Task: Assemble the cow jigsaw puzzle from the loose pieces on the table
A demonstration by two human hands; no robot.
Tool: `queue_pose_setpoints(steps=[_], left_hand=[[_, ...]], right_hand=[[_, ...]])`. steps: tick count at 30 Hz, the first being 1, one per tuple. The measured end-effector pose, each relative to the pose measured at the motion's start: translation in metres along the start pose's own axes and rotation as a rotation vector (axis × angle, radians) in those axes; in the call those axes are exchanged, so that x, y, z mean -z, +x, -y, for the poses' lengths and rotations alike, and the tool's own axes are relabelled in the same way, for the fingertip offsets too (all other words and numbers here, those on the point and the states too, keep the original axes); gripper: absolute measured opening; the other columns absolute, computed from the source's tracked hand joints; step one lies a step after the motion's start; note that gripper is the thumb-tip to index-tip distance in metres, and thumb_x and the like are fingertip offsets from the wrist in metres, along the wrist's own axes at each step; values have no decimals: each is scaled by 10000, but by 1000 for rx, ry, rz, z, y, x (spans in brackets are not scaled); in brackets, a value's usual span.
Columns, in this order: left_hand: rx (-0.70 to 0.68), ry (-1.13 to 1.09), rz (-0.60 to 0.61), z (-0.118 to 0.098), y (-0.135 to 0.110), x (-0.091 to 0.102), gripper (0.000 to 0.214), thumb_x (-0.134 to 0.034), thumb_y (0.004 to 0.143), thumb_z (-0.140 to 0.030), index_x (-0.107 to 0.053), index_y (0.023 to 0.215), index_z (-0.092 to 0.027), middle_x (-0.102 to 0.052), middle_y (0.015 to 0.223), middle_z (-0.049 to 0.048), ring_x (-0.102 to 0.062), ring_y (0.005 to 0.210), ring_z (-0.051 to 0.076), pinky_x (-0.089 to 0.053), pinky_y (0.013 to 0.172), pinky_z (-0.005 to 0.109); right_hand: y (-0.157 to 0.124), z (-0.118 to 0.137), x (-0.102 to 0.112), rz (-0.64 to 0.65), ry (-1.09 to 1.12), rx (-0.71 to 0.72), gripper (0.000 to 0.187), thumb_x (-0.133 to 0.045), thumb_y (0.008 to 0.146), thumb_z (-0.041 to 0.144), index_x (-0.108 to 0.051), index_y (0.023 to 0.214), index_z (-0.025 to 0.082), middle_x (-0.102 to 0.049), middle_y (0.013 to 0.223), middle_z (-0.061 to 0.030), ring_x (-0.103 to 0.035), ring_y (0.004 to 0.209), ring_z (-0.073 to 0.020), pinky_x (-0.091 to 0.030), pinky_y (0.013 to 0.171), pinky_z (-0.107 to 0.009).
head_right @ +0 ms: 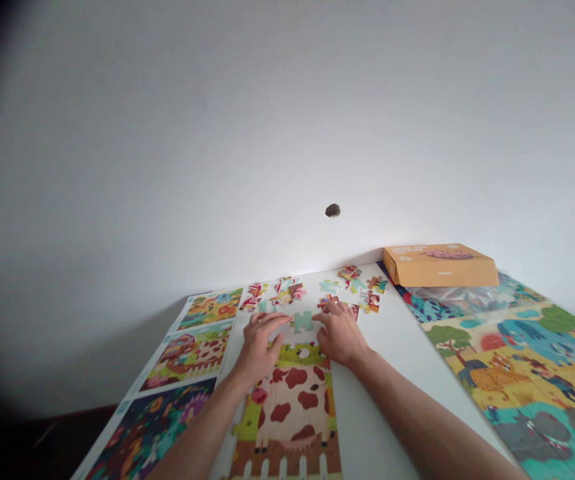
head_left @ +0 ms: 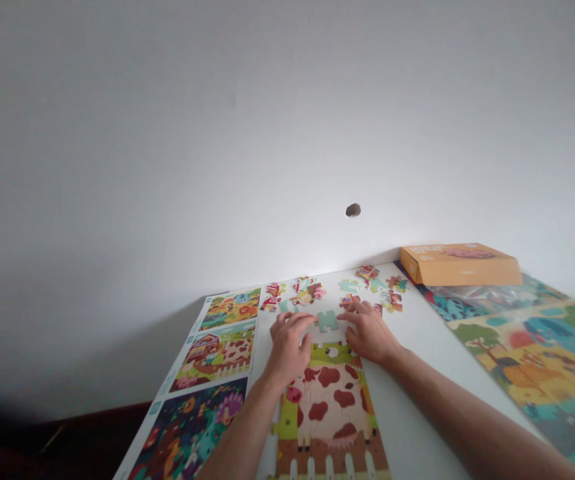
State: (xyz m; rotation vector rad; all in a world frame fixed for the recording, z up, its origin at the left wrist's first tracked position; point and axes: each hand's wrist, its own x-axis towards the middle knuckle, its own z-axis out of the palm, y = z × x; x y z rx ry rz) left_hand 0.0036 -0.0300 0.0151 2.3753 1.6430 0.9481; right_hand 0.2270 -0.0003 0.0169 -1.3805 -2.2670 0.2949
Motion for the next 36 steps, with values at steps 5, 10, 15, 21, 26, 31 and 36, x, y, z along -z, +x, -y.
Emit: queue_pose_setpoints(steps=[5, 10, 15, 21, 26, 31, 36], left_hand=[[60, 46, 62, 1, -1, -3, 373, -546, 836, -171, -694, 1160, -281, -694, 1230, 20, -521, 1204, 296, -382, 1068, 500], [40, -13, 97, 0, -1, -1, 353, -561, 830, -163, -712, 1125, -284, -720, 1165, 16, -555, 1147, 274, -388, 1058, 475], [-44, -66, 181, -8, -2, 6, 297, -617, 829, -214, -731, 1089, -303, -715, 1156, 10, -534, 1162, 268, -366, 1067, 462], [-30, -13, 231, -16, -4, 11, 273, -735, 760, -315, -745, 1032, -340, -591, 1344, 6, -429, 1269, 332, -305, 1103, 530], [-33, 1, 250, -13, -4, 8, 420, -721, 764, -302, -684, 1180, -336, -547, 1420, 8, -367, 1336, 350, -271, 1129, 550], [-38, 18, 250, -9, -5, 6, 537, -706, 771, -317, -613, 1299, -320, -516, 1466, 33, -353, 1368, 362, -262, 1137, 571], [-24, 12, 273, -11, -4, 9, 526, -687, 784, -334, -613, 1305, -318, -562, 1425, 41, -354, 1380, 363, -259, 1134, 574]], right_hand=[[-2, 4, 1, 49, -11, 90, 390, -571, 822, 195, -716, 1166, 310, -597, 1101, -76, -508, 1073, -260, -368, 973, -430], [-2, 5, 2, 27, -91, -18, 346, -560, 855, 238, -716, 1158, 297, -592, 1142, -97, -511, 1077, -276, -368, 963, -454], [-2, 5, 4, 28, -99, -30, 304, -555, 898, 325, -709, 1155, 277, -609, 1198, -94, -516, 1099, -284, -368, 974, -464], [-1, 6, 4, 31, -57, 28, 312, -575, 884, 297, -697, 1168, 252, -630, 1231, -81, -525, 1113, -282, -384, 982, -448], [-1, 8, 6, -22, -6, 67, 288, -552, 889, 239, -714, 1127, 240, -659, 1124, -89, -556, 1080, -255, -392, 953, -413], [-3, 11, 8, 43, 12, 141, 288, -547, 899, 263, -710, 1136, 259, -702, 1075, -69, -572, 1024, -248, -374, 938, -436], [-3, 8, 5, 41, -2, 125, 340, -547, 874, 238, -691, 1180, 271, -693, 1200, -52, -554, 1080, -276, -356, 972, -481]])
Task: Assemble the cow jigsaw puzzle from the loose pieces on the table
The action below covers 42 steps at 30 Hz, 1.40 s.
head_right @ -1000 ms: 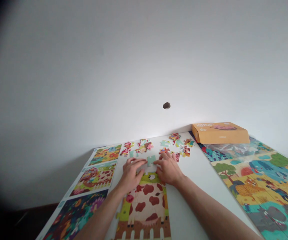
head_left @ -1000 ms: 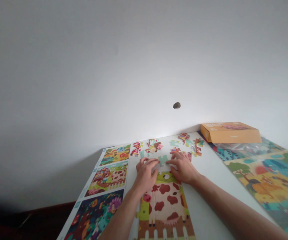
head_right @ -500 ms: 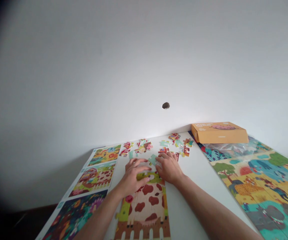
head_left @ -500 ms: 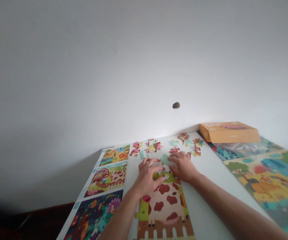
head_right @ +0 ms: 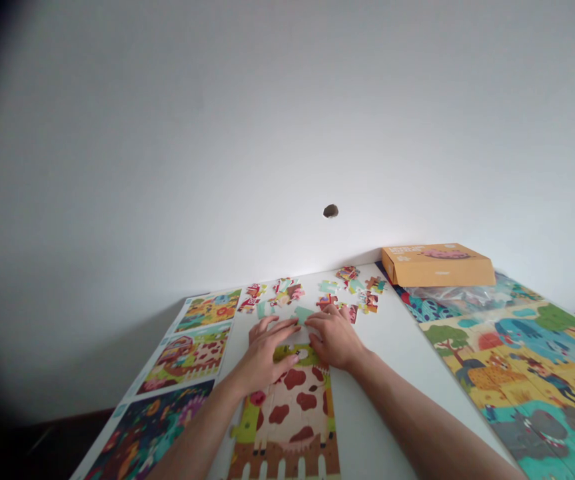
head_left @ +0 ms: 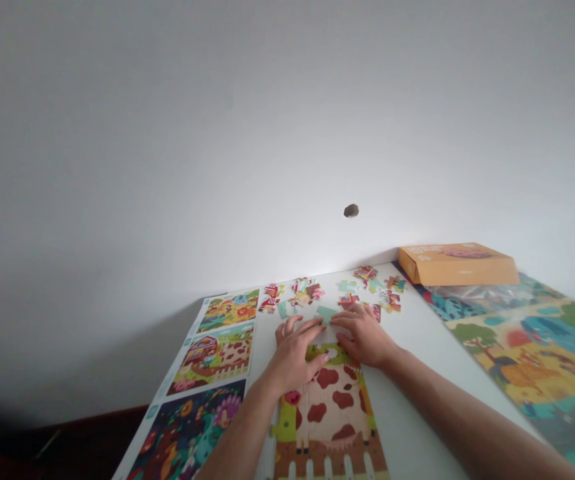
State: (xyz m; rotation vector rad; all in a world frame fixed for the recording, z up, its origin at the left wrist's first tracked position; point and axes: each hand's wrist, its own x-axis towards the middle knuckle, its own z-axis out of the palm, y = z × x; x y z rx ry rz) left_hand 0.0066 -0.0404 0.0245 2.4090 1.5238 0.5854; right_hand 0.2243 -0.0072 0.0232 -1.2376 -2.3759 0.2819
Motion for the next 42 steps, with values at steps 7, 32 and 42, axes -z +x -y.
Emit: queue_pose_setpoints(steps=[7, 32, 42], left_hand=[[-11, -10, -35, 0, 0, 0, 520, -693, 777, -345, -621, 1289, -296, -595, 1373, 55, -413, 1325, 342, -272, 1134, 545], [149, 41, -25, 6, 1, -5, 806, -737, 719, -426, -431, 1450, -279, -459, 1510, 91, -308, 1391, 401, -161, 1135, 638], [158, 64, -43, 3, 1, -2, 724, -734, 718, -443, -507, 1382, -267, -547, 1419, 76, -372, 1352, 357, -191, 1146, 573]], right_hand=[[1, -5, -4, -10, 26, -43, 440, -537, 818, 163, -664, 1229, 256, -689, 1221, -35, -535, 1126, -271, -354, 1007, -451], [0, -5, 0, 87, 54, 70, 375, -515, 899, 260, -668, 1238, 305, -630, 1338, -26, -401, 1363, -355, -264, 1103, -623], [-2, -6, -3, 9, 82, 125, 355, -566, 873, 237, -689, 1200, 299, -703, 1198, -60, -501, 1254, -328, -323, 1054, -582]])
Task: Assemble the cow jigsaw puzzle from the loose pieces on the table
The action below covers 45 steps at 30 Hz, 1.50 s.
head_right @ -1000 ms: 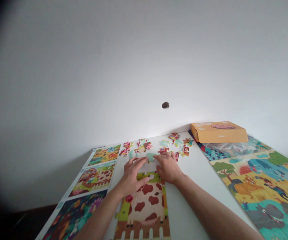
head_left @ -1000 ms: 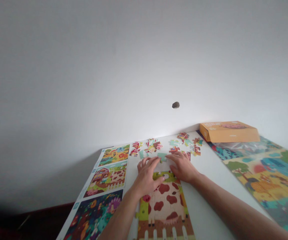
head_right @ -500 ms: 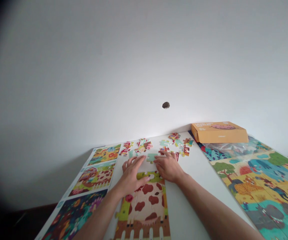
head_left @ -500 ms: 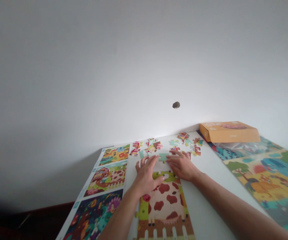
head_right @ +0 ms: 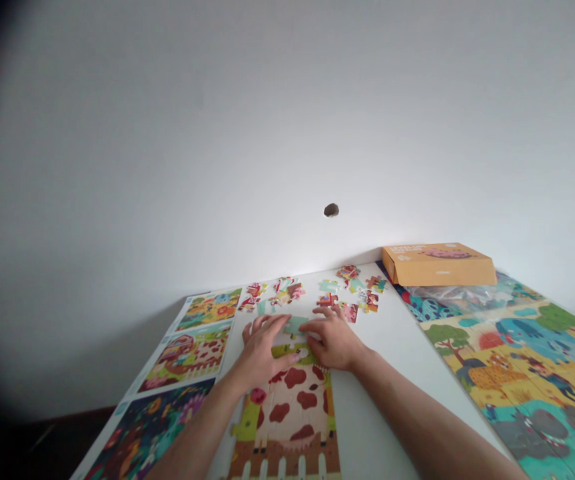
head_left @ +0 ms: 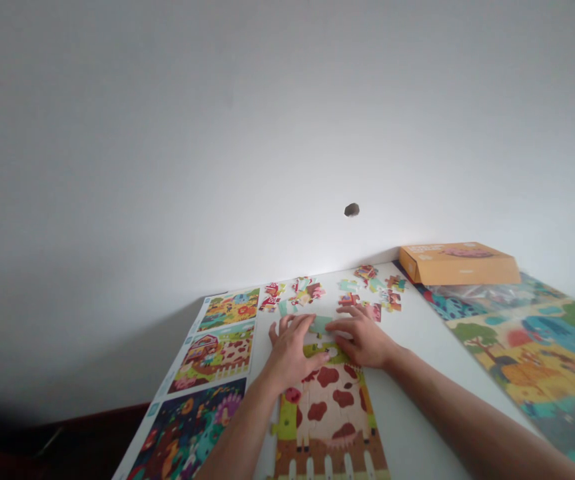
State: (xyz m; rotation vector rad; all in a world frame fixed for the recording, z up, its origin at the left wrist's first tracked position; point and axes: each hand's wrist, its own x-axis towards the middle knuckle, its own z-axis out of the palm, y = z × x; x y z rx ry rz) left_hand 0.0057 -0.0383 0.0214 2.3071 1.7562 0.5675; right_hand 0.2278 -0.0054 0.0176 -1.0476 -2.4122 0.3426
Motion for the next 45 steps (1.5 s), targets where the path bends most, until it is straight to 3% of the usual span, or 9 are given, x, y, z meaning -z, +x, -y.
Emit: queue_pose_setpoints(steps=[4, 8, 16, 22, 26, 33, 45], left_hand=[[-18, -21, -47, 0, 1, 0, 539, -643, 796, -273, -554, 1327, -276, -596, 1348, 60, -452, 1279, 301, -221, 1137, 540], [20, -26, -99, 3, 4, -5, 502, -534, 796, -88, -604, 1257, -273, -649, 1273, 42, -508, 1213, 266, -269, 1112, 520], [-12, -69, -107, 7, 5, -9, 571, -529, 757, -26, -617, 1264, -271, -623, 1322, 36, -502, 1224, 261, -324, 1089, 479], [20, -95, -126, 10, 8, -11, 601, -491, 723, 36, -649, 1231, -244, -671, 1269, 22, -515, 1210, 247, -361, 1085, 444], [53, -119, -160, 12, 10, -12, 518, -477, 771, 16, -682, 1175, -234, -710, 1188, 28, -560, 1141, 238, -418, 1040, 416], [24, -125, -165, 10, 10, -10, 310, -609, 834, -161, -711, 1105, -269, -715, 1167, 17, -570, 1105, 251, -413, 1025, 421], [48, -101, -157, 7, 10, -8, 263, -649, 815, -142, -741, 1017, -284, -712, 1128, 3, -575, 1081, 240, -409, 1020, 407]], right_hand=[[3, 0, -5, -58, 5, 16, 226, -599, 906, 308, -733, 1086, 278, -723, 1123, -42, -525, 1188, -290, -338, 1070, -508], [9, -4, -12, -89, -45, -35, 238, -661, 877, 354, -737, 1090, 282, -640, 1301, -56, -490, 1235, -310, -356, 1056, -498], [15, -10, -14, -72, -49, -22, 184, -667, 894, 306, -739, 1062, 284, -715, 1152, -36, -548, 1133, -287, -352, 994, -465], [13, -4, -11, -81, 13, 71, 202, -575, 959, 359, -745, 1043, 292, -734, 1070, -38, -564, 1033, -243, -361, 951, -418], [9, -2, -11, -68, 48, 120, 157, -624, 924, 353, -759, 991, 310, -721, 1090, -16, -554, 1040, -237, -359, 964, -412], [8, -9, -21, -83, 62, 104, 154, -650, 908, 364, -760, 1015, 353, -696, 1133, -23, -549, 1065, -245, -378, 960, -414], [8, 1, -14, -52, 13, 28, 177, -617, 930, 371, -758, 1037, 380, -670, 1161, -25, -517, 1100, -248, -372, 998, -428]])
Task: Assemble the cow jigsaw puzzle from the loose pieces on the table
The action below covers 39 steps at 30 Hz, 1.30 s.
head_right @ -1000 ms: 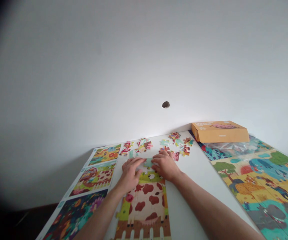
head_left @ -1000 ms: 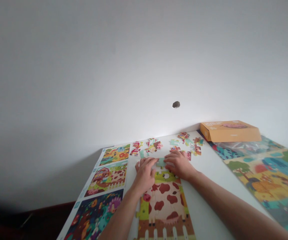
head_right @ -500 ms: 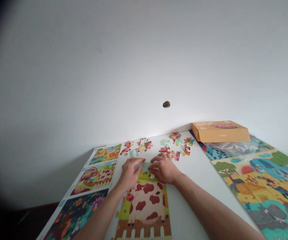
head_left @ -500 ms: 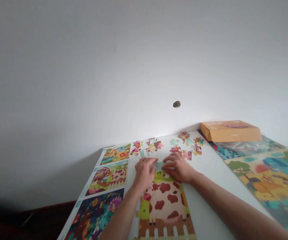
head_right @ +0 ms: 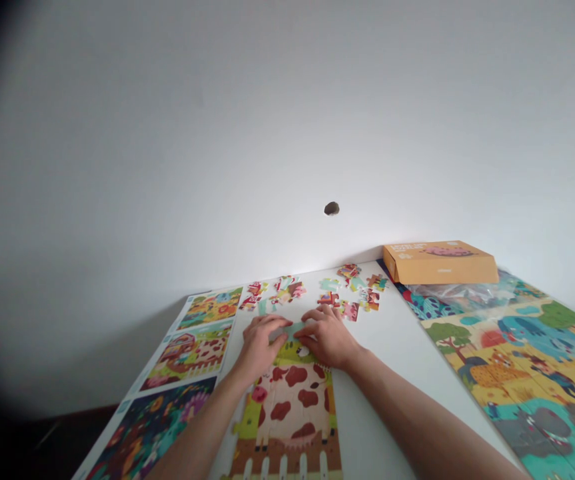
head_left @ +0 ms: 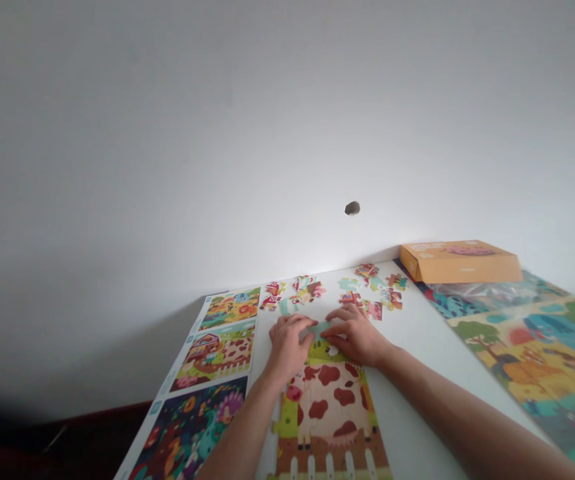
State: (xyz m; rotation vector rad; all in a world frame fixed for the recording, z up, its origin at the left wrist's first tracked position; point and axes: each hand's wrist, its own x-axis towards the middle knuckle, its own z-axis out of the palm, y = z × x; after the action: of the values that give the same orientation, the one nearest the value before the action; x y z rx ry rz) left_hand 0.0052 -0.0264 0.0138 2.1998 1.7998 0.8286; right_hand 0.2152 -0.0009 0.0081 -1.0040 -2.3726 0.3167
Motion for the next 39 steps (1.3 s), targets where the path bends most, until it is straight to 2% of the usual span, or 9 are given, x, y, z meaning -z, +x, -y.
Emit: queue_pose_setpoints(steps=[6, 11, 15, 18, 21, 26, 32, 36, 39], left_hand=[[2, -9, 10, 0, 1, -1, 276, -662, 810, -130, -744, 1019, -291, -715, 1120, 0, -580, 1063, 231, -423, 1010, 398], [-3, -3, 1, 0, 1, -2, 277, -661, 814, -124, -749, 1011, -298, -711, 1105, -3, -567, 1074, 230, -414, 1011, 392], [6, -1, 6, 0, 1, -1, 300, -659, 809, -113, -751, 1022, -305, -704, 1111, 0, -562, 1076, 230, -407, 1011, 394], [17, 8, 16, -1, 0, -1, 300, -657, 809, -112, -754, 1017, -306, -702, 1114, 1, -559, 1075, 236, -407, 1004, 400], [25, 19, 21, -3, -1, 0, 286, -653, 817, -123, -754, 1013, -304, -700, 1121, 7, -555, 1078, 244, -401, 1001, 413], [30, 24, 16, -5, -2, 0, 282, -657, 821, -127, -748, 1006, -319, -698, 1117, -3, -555, 1075, 249, -388, 989, 435], [21, 26, 19, -5, -2, 0, 319, -645, 816, -101, -751, 1019, -322, -694, 1114, 4, -550, 1071, 247, -394, 978, 417], [22, 28, 20, -4, -2, 0, 323, -638, 819, -100, -751, 1021, -324, -690, 1120, 6, -544, 1078, 247, -389, 981, 423], [22, 37, 21, -3, -2, -1, 316, -636, 822, -103, -750, 1014, -327, -687, 1112, 5, -540, 1091, 247, -380, 992, 436]], right_hand=[[-1, 4, 5, 24, -5, 0, 202, -605, 924, 309, -750, 1054, 361, -649, 1187, -32, -494, 1109, -258, -369, 1000, -438], [-2, 13, 12, 42, 9, 66, 387, -564, 893, 208, -651, 1251, 326, -631, 1226, -45, -488, 1076, -253, -379, 968, -436], [-2, 20, 15, 106, 25, 121, 351, -579, 849, 174, -721, 1119, 347, -666, 1161, -13, -493, 1036, -242, -370, 961, -425], [-1, 20, 15, 108, 3, 78, 369, -575, 795, 111, -755, 1023, 339, -681, 1128, -3, -492, 1024, -243, -364, 959, -425], [0, 17, 14, 91, -29, 35, 433, -569, 741, 69, -763, 1012, 346, -685, 1117, -6, -486, 1027, -253, -357, 954, -439], [-1, 14, 13, 47, -63, -18, 438, -574, 752, 67, -766, 1009, 365, -685, 1087, -8, -479, 1035, -258, -343, 964, -454], [-2, 20, 17, 113, -21, 108, 344, -614, 844, 229, -718, 1141, 367, -643, 1209, -13, -476, 1065, -260, -373, 959, -436], [-1, 20, 19, 94, -57, 11, 230, -599, 879, 272, -763, 1023, 344, -657, 1138, -39, -494, 1048, -265, -378, 946, -447], [-1, 19, 18, 24, -137, -137, 221, -558, 910, 284, -772, 967, 283, -653, 1094, -82, -511, 1049, -277, -380, 948, -455]])
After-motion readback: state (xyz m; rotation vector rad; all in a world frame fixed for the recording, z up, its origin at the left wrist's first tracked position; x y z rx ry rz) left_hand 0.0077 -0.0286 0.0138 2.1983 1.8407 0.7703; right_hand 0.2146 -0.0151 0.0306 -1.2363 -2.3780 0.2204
